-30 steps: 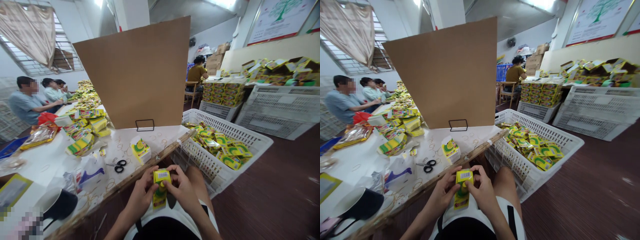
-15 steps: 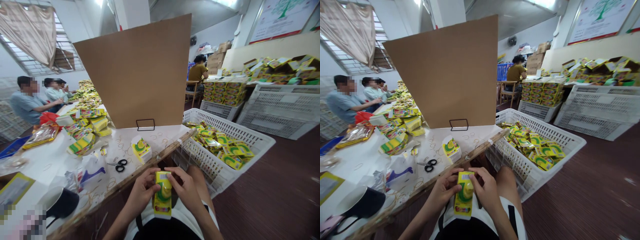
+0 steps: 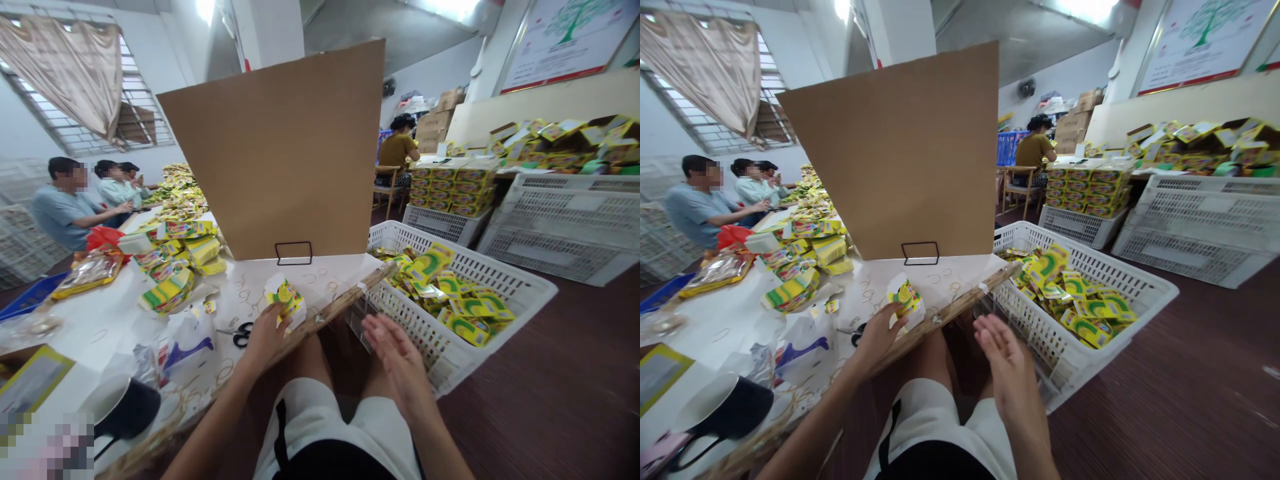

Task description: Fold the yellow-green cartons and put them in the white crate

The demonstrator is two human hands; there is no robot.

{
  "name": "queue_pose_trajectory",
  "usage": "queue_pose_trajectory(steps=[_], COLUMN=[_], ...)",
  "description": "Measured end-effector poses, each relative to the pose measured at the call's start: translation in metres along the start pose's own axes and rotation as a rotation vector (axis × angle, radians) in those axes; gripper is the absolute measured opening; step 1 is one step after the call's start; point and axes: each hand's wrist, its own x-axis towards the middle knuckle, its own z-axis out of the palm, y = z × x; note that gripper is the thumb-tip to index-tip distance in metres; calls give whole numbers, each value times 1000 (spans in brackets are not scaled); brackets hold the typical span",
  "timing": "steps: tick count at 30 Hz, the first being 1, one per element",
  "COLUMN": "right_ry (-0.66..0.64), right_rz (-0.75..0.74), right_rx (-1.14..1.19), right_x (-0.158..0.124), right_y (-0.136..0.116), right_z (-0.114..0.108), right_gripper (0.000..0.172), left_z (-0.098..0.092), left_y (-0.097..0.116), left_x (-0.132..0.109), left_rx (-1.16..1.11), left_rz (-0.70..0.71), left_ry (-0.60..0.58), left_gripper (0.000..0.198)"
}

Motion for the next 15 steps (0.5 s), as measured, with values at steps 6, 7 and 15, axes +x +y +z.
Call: queue_pose_trajectory(steps=[6,7,15], right_ry=[-146,-164,-159], right_rz=[201,218,222], right_rx=[-117,-118,-33], right_x=[-25,-28,-34], right_y=[25,27,13], right_z=[22,24,34], right_gripper=[35,35,34], left_z=[-6,-6,7], left_y=[-10,-8,26], left_x=[-2,-5,-69], left_rx=[63,62,-141], left_rz=[41,57,585], left_ry=[43,79,-4], left_gripper=[24,26,33])
